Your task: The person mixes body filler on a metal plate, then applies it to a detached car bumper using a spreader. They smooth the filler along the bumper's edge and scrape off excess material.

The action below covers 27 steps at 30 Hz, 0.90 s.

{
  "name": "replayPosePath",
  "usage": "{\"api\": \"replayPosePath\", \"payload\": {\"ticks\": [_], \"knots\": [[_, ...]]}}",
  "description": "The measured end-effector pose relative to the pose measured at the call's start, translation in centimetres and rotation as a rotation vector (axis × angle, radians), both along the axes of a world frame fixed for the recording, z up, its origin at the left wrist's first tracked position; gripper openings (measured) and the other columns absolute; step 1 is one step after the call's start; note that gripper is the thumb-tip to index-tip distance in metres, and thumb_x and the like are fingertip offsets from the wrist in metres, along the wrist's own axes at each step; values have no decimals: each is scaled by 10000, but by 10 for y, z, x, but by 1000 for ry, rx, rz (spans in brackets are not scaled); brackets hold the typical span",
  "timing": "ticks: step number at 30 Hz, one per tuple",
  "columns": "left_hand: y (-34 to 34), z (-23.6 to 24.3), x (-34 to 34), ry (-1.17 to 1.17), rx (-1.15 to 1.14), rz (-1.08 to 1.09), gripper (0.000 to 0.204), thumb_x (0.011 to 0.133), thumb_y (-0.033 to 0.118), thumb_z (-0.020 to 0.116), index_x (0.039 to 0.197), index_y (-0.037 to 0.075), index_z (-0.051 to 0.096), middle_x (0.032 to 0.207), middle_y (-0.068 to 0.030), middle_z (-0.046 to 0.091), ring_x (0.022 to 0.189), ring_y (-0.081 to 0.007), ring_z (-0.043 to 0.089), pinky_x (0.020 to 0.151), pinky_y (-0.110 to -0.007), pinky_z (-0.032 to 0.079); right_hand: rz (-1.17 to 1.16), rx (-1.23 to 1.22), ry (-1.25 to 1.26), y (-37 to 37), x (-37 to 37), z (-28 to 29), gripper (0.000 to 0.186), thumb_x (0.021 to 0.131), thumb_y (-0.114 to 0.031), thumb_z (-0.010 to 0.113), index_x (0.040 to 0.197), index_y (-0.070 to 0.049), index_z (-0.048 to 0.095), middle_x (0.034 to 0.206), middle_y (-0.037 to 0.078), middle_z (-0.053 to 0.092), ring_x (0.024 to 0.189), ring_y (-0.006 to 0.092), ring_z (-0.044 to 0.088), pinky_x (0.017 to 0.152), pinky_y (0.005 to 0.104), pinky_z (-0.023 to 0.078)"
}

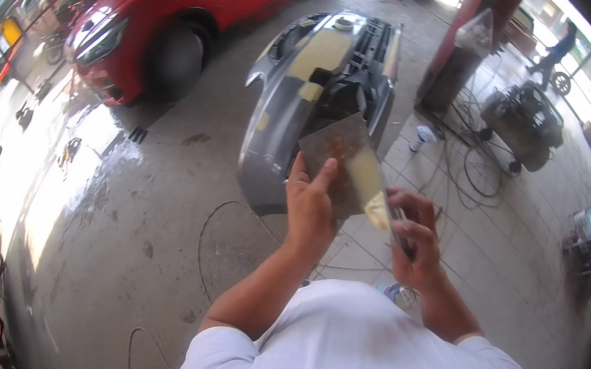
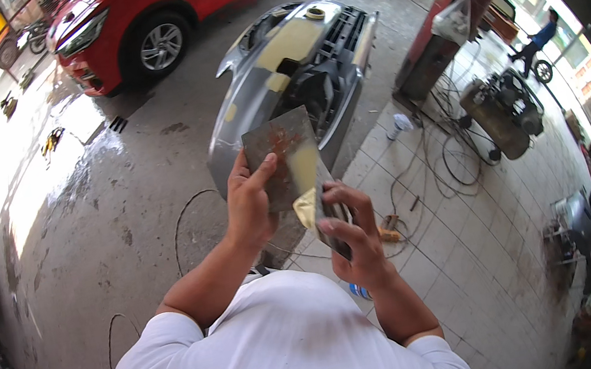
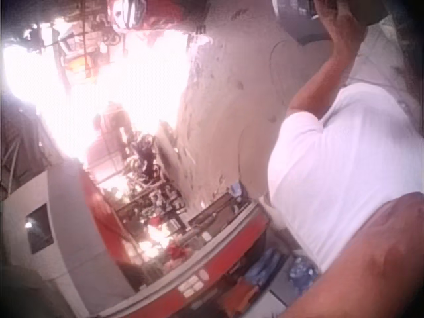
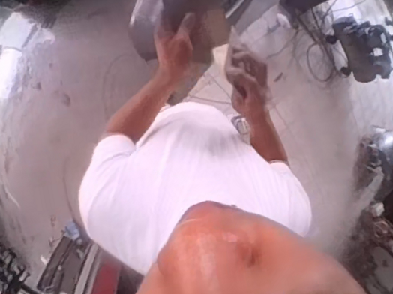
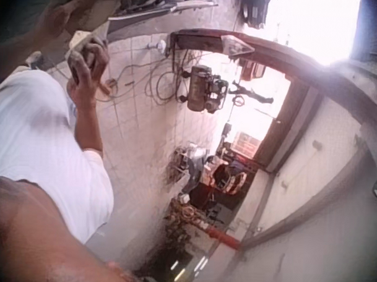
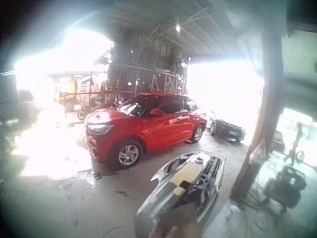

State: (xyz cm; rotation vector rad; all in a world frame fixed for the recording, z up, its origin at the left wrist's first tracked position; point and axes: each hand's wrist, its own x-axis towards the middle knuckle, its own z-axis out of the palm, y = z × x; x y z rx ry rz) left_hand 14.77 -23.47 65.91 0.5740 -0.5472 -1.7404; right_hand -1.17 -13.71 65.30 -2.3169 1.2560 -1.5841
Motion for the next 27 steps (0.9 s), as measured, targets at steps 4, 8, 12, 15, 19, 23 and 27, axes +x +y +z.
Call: {"api": "replayPosePath", "payload": {"ticks": [4,8,12,15,19,23,27], "knots": [[17,18,15,-77,34,-113,397,1044,66,617,1426,27,518,1241,-119,688,1066,-206,697,899,-358,610,-315,300,266,-19,-46,-9,676,739,190,597,1313,-158,676,1334,130,578,1295,359,588,1078,510,495],[19,-11,13,-425,-325,162,341,1053,41,612,1389,20,561,1248,-107,698,1092,-168,677,950,-325,563,-442,136,376,-8,-43,10,642,712,186,621,1215,-189,759,1269,82,616,1260,324,606,1067,515,485],[20,-13,2,-588,-637,269,298,1049,36,635,1338,-18,586,1212,-111,713,1057,-138,656,937,-279,522,-323,105,353,6,-9,-7,635,720,144,676,1194,-264,785,1213,61,635,1250,310,610,1076,562,466],[-1,-9,6,-587,-657,345,267,1034,39,661,1284,-41,608,1110,-123,740,961,-141,670,861,-271,528,-284,231,461,15,-22,-10,718,685,107,716,1263,-316,752,1318,40,603,1310,288,568,1128,598,412],[10,1,-3,-842,-974,361,239,1035,38,655,1254,-54,620,1026,-129,755,884,-141,682,792,-271,540,-483,92,333,2,-18,11,707,682,66,755,1267,-331,755,1327,15,609,1325,275,550,1130,604,396],[-11,2,0,-702,-745,258,235,1032,40,658,1250,-43,634,1009,-143,750,890,-130,682,782,-265,536,-349,139,370,3,-15,-19,655,697,107,702,1213,-287,791,1239,41,650,1279,305,590,1098,575,434],[-6,3,-6,-817,-961,221,230,1023,13,658,1244,-46,634,1034,-141,759,921,-118,671,796,-270,540,-513,69,274,6,-20,15,679,666,101,698,1226,-271,794,1256,26,661,1296,298,586,1106,576,415]]}}
